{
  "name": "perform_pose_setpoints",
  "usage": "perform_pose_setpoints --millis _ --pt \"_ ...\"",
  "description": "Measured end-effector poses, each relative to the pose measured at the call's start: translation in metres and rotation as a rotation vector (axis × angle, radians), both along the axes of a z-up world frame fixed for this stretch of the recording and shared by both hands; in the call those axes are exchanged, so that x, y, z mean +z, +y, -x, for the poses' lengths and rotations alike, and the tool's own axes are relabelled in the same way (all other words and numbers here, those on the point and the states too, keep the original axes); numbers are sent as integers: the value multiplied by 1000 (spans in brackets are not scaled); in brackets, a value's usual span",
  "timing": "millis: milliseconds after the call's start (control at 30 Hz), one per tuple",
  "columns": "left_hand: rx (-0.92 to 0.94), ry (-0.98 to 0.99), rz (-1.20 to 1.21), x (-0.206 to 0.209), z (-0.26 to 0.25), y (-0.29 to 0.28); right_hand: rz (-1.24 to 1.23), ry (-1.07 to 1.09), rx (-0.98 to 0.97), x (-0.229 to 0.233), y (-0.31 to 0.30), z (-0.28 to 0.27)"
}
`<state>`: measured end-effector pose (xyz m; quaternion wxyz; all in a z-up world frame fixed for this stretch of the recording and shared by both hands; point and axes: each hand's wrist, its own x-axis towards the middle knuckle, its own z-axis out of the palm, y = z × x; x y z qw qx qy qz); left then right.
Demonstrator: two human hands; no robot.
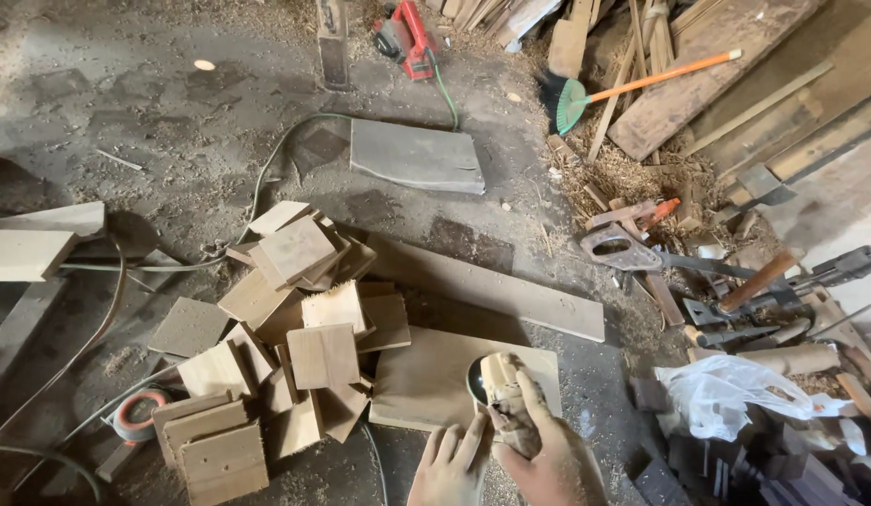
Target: Sand the edges of small wooden squares using a power sander.
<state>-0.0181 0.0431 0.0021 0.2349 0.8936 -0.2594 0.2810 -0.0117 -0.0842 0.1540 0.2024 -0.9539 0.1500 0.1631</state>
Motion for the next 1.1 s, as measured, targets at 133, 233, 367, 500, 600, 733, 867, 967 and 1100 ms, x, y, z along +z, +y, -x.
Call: perform_pose_setpoints --millis 133,233,367,500,600,733,867,967,1100 --pt "14 60 -40 -10 4 -3 -38 -83 19 6 2 -1" --pt "-38 115 -107 -12 3 1 -92 -10 -28 20 1 -5" --pt "-132 127 -146 -23 -4 5 61 -23 -66 5 -18 -7" --pt "-138 95 -165 -13 -7 8 -8 -66 -92 0 -25 -14" --pt "-123 87 -203 -15 -5 5 -41 -16 -91 8 -13 -20" --pt "-90 56 -169 -21 -4 1 -82 -61 -40 8 -3 -27" --pt "-77 60 -119 -14 -5 -3 -70 -96 9 7 6 -31" --pt "-112 77 -146 -18 -6 -4 -72 -154 21 -5 -1 -31" --pt "-66 29 -119 -14 -9 -2 -148 -100 -46 20 -6 -32"
